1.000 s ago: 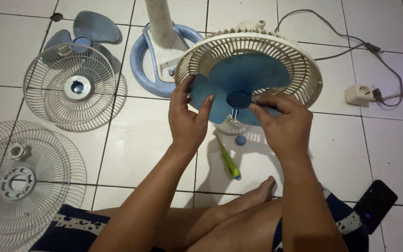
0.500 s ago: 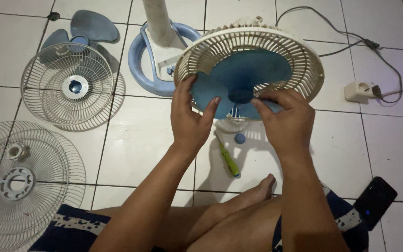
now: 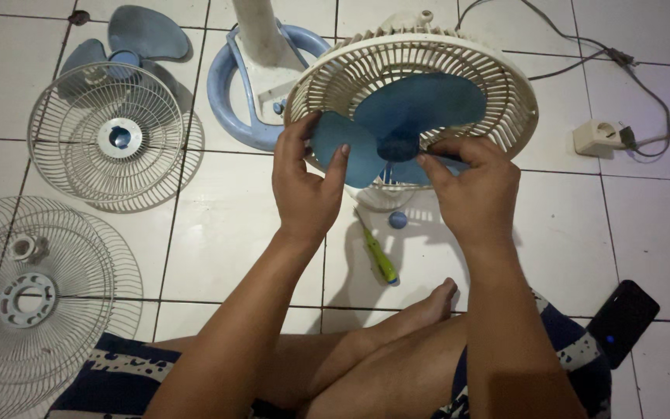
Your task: The person assembles a pedestal fan by attaching the front grille, inserting the fan blade onto the motor shaft, and securing it with a nut using a screwdriver. The person then attaches the rear grille to complete the assembly.
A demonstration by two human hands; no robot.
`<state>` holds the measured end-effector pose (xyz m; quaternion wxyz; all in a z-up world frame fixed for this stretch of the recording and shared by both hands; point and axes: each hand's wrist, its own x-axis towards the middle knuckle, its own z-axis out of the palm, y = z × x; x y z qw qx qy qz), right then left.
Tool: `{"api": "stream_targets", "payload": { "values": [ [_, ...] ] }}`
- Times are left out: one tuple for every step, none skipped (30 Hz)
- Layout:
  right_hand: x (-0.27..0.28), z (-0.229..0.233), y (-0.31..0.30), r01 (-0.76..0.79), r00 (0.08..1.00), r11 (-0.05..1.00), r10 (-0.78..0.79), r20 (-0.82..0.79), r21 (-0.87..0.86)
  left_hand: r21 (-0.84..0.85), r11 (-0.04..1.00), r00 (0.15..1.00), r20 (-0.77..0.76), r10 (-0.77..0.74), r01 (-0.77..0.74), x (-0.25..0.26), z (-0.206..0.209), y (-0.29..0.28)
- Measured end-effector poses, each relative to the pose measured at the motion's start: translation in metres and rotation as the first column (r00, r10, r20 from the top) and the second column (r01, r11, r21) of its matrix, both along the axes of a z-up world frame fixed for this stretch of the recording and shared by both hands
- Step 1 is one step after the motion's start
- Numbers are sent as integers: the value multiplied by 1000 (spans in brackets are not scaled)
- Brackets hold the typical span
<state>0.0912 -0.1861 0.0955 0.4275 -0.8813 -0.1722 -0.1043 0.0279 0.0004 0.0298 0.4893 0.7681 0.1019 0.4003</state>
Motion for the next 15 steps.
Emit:
{"api": "stream_targets", "payload": {
  "values": [
    [0, 0, 0, -5, 1000, 1000, 5, -8, 12, 6, 1000, 1000, -1, 2, -2, -1, 1, 0],
    [-1, -1, 0, -8, 1000, 1000, 8, 2, 14, 11, 1000, 1000, -3, 4, -4, -1, 1, -1],
    [-1, -1, 0, -11, 1000, 1000, 11, 14, 15, 0, 1000, 1000, -1, -4, 4, -1, 1, -1],
    [-1, -2, 0, -14, 1000, 1000, 13, 26, 17, -12, 1000, 1000, 2, -13, 13, -1, 2, -2],
    [-1, -2, 0, -20, 999, 1000, 19, 49, 7, -24, 999, 1000, 3, -21, 21, -2, 1, -2],
    [-1, -3, 0, -26, 997, 1000, 26, 73, -3, 9, 1000, 1000, 19, -23, 23, -2, 1, -3],
    [-1, -4, 0, -32, 995, 999, 33, 96, -12, 43, 999, 999, 36, -26, 24, -2, 0, -2],
    [-1, -5, 1, -25, 992, 999, 29, 120, -30, 77, 997, 998, 52, -29, 25, -2, -1, -2],
    [-1, -6, 2, -17, 989, 999, 24, 143, -49, 104, 994, 999, 46, -18, 13, -1, -2, -2],
    [0, -6, 2, -9, 986, 998, 20, 166, -67, 132, 991, 999, 40, -6, 0, 0, -3, -2],
    [-1, -7, 2, -19, 982, 998, 31, 188, -65, 157, 987, 999, 33, 6, -11, 1, -6, -2],
    [-1, -8, 3, -30, 977, 998, 43, 210, -63, 153, 988, 1000, 22, 0, -3, 1, -8, -2],
    [-1, -10, 3, -39, 972, 997, 53, 231, -62, 147, 989, 1000, 10, -8, 6, 2, -11, -2],
    [-2, -11, 3, -42, 973, 998, 51, 223, -47, 141, 990, 1000, -1, -15, 15, 2, -14, -2],
    [-1, -12, 5, -45, 975, 999, 51, 218, -30, 154, 988, 1000, -5, -7, 8, 3, -16, -1]
  ]
}}
